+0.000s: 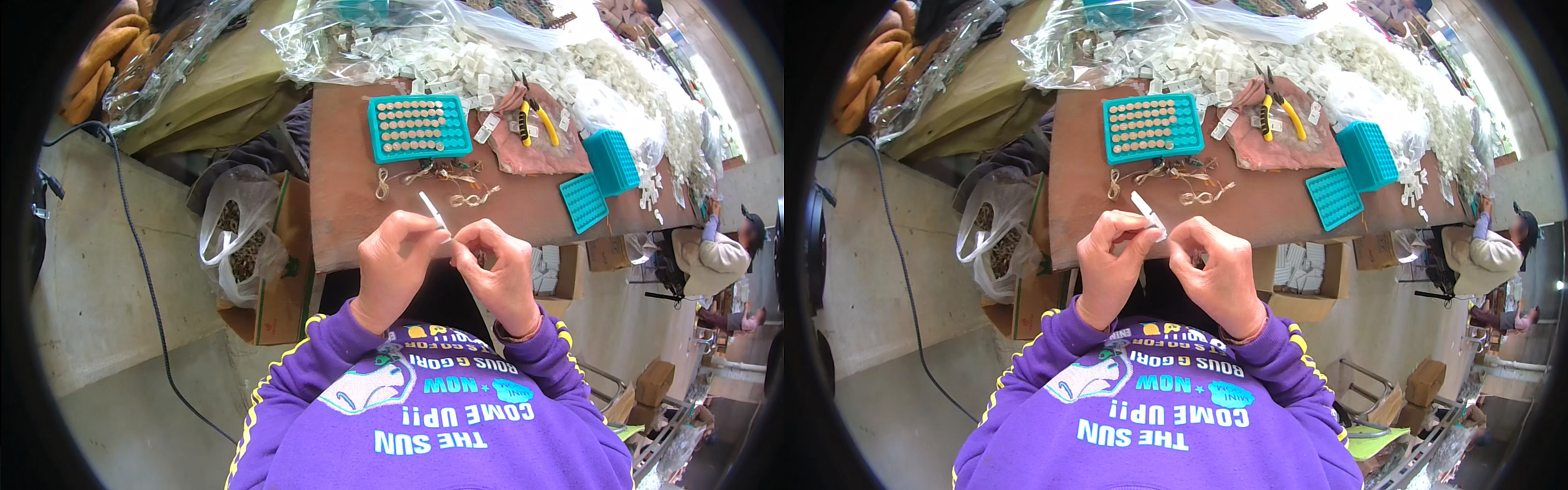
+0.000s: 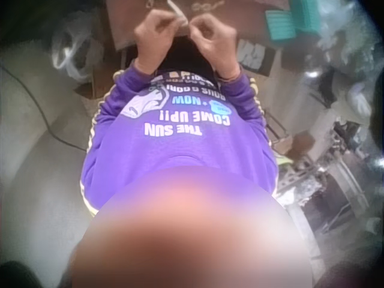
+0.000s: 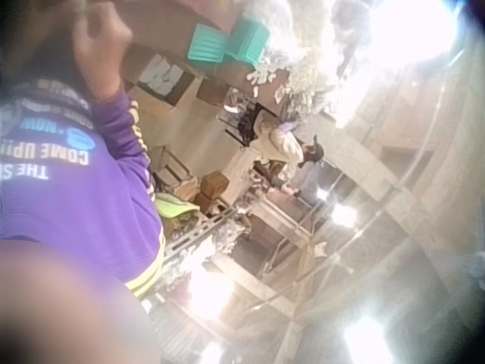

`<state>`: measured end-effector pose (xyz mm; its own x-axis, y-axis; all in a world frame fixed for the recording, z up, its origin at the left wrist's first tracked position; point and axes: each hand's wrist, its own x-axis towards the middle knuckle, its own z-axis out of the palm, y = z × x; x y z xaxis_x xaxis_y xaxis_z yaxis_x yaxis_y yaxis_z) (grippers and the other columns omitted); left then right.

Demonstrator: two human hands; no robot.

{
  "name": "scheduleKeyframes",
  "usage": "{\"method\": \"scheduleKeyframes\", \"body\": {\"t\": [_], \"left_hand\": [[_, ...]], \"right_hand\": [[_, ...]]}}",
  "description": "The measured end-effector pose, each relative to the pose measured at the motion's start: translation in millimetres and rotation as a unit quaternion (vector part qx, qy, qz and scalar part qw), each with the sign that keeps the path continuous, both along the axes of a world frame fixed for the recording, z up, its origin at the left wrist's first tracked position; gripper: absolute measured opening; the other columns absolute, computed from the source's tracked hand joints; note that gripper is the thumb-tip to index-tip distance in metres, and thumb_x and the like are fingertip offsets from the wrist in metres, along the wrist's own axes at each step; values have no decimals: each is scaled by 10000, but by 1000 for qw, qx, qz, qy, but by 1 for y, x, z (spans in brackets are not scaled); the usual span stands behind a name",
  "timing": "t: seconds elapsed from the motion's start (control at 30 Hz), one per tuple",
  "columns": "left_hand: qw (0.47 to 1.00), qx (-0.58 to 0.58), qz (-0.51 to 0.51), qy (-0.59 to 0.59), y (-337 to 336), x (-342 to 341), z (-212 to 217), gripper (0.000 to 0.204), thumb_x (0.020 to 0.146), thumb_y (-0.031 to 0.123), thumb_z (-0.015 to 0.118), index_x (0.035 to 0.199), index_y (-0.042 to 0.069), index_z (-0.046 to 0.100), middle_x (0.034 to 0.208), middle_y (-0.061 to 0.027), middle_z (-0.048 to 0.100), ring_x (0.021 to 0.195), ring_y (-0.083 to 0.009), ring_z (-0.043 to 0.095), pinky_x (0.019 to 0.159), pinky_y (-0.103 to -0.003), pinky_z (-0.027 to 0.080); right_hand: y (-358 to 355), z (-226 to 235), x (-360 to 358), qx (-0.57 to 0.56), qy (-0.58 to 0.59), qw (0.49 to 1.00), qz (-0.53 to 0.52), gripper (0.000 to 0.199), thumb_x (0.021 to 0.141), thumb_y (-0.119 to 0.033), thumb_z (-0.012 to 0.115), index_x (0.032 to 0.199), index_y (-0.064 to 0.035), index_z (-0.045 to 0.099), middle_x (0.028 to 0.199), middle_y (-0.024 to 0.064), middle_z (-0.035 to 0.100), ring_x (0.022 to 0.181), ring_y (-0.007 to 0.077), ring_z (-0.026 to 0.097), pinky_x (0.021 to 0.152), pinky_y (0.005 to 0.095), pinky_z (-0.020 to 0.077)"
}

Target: The person repeatedly picks small white plastic connectors and thin wires from a table, inserts the wires into the connectors, and places the assembled units into a teal tray. The person occasionally reaches into a nearby box to retrieve more connectors.

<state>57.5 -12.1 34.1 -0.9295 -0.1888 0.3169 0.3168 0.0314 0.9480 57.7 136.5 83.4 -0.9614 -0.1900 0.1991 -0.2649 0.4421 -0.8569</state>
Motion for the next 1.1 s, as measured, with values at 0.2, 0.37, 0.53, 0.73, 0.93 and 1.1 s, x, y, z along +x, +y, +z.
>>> {"method": "scheduleKeyframes", "body": {"t": [0.2,0.37,0.53,0.73,0.93,1.1], "left_hand": [[984,167,-54,-38,-3,0,1,131,862,-3,702,933,24,595,874,-57,681,802,-115,657,724,-264,524],[902,393,-120,-131,6,-2,-4,162,986,206,593,1029,65,525,953,-76,658,852,-144,646,737,-266,524],[831,498,-187,-165,1,-5,-4,184,998,279,562,1046,105,523,1003,-65,654,894,-152,641,712,-270,516],[854,503,-113,-73,-3,-31,-12,168,1011,250,537,1077,102,493,1000,-71,641,929,-174,640,747,-289,529],[835,530,-107,-105,-6,-52,-34,137,1020,231,522,1089,117,490,976,-70,608,694,-87,543,580,-203,454],[849,501,-130,-103,-6,-51,-38,157,1015,236,535,1094,105,497,969,-71,609,608,-69,473,512,-187,392]], "right_hand": [[-1,4,-3,-49,-64,997,19,35,850,29,653,860,29,620,698,37,632,632,80,614,583,240,495],[-17,-6,0,-163,-93,982,16,21,884,18,639,871,29,628,724,26,643,638,71,611,594,218,505],[-25,-17,-6,-231,-117,966,27,19,901,12,630,892,28,636,801,37,666,722,59,630,639,214,509],[-14,-14,-42,-168,-108,980,14,193,935,-117,642,1057,31,664,957,60,701,851,82,636,739,238,508],[-8,-26,-109,183,175,965,-69,131,826,-125,710,945,-70,700,834,102,631,744,263,632,665,360,508],[-12,-38,-122,223,201,953,-50,107,800,-125,719,860,-60,659,843,105,610,844,307,609,728,409,488]]}}
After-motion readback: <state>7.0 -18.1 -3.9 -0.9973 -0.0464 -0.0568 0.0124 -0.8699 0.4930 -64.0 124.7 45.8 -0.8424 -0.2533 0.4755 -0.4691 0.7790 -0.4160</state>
